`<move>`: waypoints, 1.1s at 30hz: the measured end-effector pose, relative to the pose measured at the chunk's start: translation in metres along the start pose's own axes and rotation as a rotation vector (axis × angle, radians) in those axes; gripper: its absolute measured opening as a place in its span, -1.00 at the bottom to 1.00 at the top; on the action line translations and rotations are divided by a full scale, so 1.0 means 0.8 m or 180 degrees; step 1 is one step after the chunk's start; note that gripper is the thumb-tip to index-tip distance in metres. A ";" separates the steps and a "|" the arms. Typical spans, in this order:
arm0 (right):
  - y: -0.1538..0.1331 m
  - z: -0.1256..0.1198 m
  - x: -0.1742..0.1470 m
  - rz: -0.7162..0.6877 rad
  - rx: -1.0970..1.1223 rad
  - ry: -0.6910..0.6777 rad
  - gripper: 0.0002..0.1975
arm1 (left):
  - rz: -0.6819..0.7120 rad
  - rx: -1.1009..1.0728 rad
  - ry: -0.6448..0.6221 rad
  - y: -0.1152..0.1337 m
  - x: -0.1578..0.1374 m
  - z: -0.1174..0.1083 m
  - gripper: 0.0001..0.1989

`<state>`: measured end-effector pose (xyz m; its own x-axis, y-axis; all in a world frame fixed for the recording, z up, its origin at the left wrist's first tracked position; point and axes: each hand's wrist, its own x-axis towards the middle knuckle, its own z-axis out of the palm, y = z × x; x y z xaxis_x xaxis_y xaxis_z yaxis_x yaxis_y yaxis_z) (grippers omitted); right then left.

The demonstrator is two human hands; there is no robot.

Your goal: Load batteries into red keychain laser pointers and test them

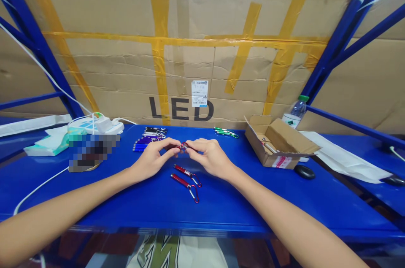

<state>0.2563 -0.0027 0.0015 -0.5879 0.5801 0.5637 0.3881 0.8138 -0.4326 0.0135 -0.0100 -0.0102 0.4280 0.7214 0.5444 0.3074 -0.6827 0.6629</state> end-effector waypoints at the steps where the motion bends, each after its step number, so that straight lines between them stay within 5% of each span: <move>1: 0.001 0.000 0.000 -0.0015 -0.0013 -0.0029 -0.61 | -0.0057 -0.0082 0.0003 0.000 0.000 0.000 -0.76; 8: 0.011 -0.003 0.000 0.0251 -0.0114 0.0090 -0.68 | -0.0026 0.0811 0.0065 -0.010 0.005 -0.008 -0.75; 24: 0.014 -0.010 0.004 0.1387 -0.1230 -0.0390 -0.78 | 0.0240 0.0921 -0.1581 0.011 -0.009 -0.004 -0.43; 28: 0.017 -0.004 0.001 0.1158 -0.1096 -0.0630 -0.81 | 0.0194 0.1135 -0.1245 -0.002 -0.008 -0.004 -0.69; 33: 0.011 0.000 -0.005 0.0273 -0.0793 -0.1094 -0.66 | -0.0119 0.1241 -0.0792 -0.025 -0.005 -0.005 -0.64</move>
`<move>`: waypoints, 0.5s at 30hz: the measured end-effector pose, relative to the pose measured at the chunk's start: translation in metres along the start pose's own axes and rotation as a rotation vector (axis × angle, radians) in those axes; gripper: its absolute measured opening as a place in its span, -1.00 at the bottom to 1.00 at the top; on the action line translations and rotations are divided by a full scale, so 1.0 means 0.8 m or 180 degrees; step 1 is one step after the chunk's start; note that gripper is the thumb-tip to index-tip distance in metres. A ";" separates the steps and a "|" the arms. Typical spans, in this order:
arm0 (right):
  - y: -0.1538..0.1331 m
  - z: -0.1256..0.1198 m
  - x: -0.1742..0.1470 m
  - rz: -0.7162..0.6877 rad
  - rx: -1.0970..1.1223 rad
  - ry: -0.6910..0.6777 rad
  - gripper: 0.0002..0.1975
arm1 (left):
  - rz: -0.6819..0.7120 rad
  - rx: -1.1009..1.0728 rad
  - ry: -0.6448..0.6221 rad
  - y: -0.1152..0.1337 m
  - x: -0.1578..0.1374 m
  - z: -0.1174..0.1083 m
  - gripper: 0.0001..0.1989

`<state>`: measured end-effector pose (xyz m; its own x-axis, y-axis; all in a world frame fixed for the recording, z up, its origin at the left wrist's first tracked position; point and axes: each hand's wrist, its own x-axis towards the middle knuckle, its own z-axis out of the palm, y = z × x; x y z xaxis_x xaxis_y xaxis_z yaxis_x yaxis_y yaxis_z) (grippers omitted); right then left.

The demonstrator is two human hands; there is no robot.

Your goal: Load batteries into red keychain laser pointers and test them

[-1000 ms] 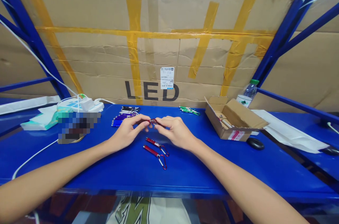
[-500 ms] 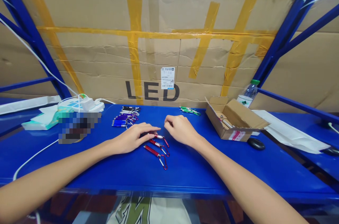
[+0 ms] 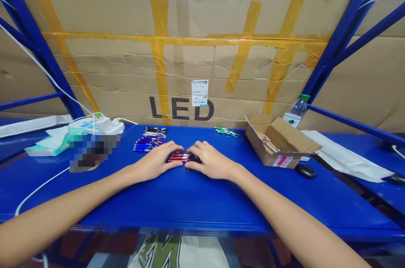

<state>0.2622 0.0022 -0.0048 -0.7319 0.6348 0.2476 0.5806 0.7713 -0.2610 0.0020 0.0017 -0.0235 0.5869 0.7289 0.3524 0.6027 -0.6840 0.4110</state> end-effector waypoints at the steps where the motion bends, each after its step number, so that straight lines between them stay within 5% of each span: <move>1: -0.001 0.000 -0.001 -0.0067 -0.0027 -0.0074 -0.60 | -0.0034 -0.0117 0.0009 -0.003 0.001 0.001 -0.61; 8: -0.002 -0.005 -0.005 0.0125 -0.0396 -0.0012 -0.80 | 0.0086 -0.1061 -0.0232 -0.002 0.003 0.005 -0.45; 12: -0.008 -0.006 -0.004 -0.0079 -0.0216 0.0011 -0.81 | 0.0034 -0.0324 0.0224 0.005 0.001 0.002 -0.56; 15: -0.014 -0.005 -0.003 -0.0157 -0.0253 -0.0105 -0.90 | -0.0472 0.0162 0.0264 0.006 0.002 -0.002 -0.65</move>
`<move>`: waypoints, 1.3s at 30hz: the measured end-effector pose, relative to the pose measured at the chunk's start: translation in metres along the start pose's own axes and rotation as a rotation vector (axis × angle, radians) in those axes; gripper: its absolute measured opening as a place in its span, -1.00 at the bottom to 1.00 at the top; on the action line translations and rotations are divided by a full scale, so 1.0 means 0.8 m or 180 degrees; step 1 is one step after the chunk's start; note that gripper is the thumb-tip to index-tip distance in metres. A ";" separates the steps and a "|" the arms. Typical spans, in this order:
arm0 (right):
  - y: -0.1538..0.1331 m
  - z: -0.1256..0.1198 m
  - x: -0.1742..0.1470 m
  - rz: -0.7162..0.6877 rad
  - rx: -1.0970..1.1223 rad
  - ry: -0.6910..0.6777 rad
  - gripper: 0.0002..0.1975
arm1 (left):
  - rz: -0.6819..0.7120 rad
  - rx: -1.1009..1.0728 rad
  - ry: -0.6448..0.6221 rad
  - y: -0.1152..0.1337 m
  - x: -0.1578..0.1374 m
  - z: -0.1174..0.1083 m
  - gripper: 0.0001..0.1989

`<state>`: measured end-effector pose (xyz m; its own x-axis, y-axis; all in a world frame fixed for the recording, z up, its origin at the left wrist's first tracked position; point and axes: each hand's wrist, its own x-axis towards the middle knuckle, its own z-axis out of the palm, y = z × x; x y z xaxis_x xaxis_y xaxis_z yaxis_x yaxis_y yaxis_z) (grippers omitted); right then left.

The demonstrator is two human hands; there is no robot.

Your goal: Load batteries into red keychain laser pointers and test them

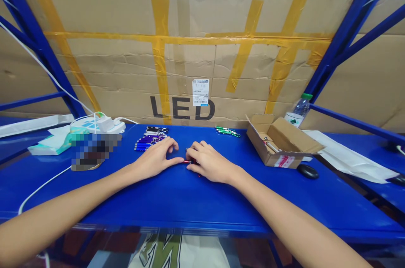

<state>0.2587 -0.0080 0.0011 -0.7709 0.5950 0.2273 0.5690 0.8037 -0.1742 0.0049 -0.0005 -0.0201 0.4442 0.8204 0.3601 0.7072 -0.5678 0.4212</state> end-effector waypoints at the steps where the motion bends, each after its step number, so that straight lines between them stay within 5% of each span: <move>1: -0.002 0.000 0.000 0.0009 -0.0021 -0.0023 -0.93 | -0.0139 0.0028 -0.0142 0.000 0.000 -0.001 -0.67; 4: -0.004 0.000 0.000 0.0100 -0.0097 -0.0030 -0.98 | -0.0176 -0.0242 -0.0532 0.005 0.001 -0.001 -0.74; 9: -0.005 -0.003 -0.003 -0.0032 -0.0073 -0.0134 -0.90 | -0.0142 -0.1062 -0.0606 0.014 -0.001 0.000 -0.72; 22: 0.012 0.002 0.004 0.0244 0.0575 0.1043 -0.90 | -0.0727 -0.2441 0.0707 -0.003 0.018 0.006 -0.45; 29: -0.001 -0.004 0.004 0.0639 0.0725 0.0438 -0.76 | -0.0880 -0.2903 0.1106 -0.004 0.022 0.003 -0.42; 39: -0.005 -0.009 0.001 0.0419 0.0706 0.0351 -0.79 | -0.0957 -0.3600 0.0786 0.004 0.022 -0.013 -0.25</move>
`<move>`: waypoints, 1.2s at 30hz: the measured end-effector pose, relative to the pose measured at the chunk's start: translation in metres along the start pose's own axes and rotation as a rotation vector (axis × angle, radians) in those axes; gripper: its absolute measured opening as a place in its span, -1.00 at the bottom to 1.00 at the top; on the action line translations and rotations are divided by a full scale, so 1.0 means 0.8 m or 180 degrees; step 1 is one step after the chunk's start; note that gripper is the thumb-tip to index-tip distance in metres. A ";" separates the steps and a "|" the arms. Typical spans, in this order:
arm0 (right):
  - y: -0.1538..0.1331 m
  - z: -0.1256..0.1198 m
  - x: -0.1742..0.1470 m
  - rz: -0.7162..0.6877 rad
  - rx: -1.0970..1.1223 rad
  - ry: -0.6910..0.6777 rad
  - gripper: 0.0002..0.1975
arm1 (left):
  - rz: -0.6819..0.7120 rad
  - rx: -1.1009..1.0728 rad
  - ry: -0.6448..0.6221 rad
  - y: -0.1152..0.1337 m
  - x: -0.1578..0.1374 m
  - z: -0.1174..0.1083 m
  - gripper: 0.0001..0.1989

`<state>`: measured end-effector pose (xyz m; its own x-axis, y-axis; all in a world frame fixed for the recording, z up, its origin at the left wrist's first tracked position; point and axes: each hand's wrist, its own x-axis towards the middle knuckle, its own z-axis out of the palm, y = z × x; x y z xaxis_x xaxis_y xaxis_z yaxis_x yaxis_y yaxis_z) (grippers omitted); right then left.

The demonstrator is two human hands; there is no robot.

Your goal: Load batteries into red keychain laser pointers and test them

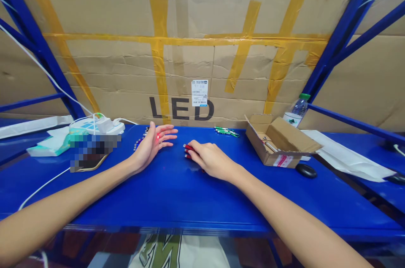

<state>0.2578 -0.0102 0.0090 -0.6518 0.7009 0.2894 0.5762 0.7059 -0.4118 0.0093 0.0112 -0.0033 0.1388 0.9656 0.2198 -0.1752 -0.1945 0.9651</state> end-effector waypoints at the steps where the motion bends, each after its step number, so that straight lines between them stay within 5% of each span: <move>1: -0.001 -0.001 0.000 0.0031 0.0026 0.0021 -0.80 | -0.0004 -0.0026 -0.0023 0.001 -0.001 0.000 -0.24; 36: -0.008 -0.002 -0.005 -0.0392 -0.0350 -0.0325 -0.79 | 0.0066 -0.0170 -0.0166 0.005 -0.002 0.000 -0.18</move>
<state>0.2575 -0.0176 0.0118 -0.7641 0.5987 0.2404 0.5359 0.7964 -0.2801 0.0083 0.0091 0.0002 0.1849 0.9509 0.2482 -0.2300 -0.2037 0.9516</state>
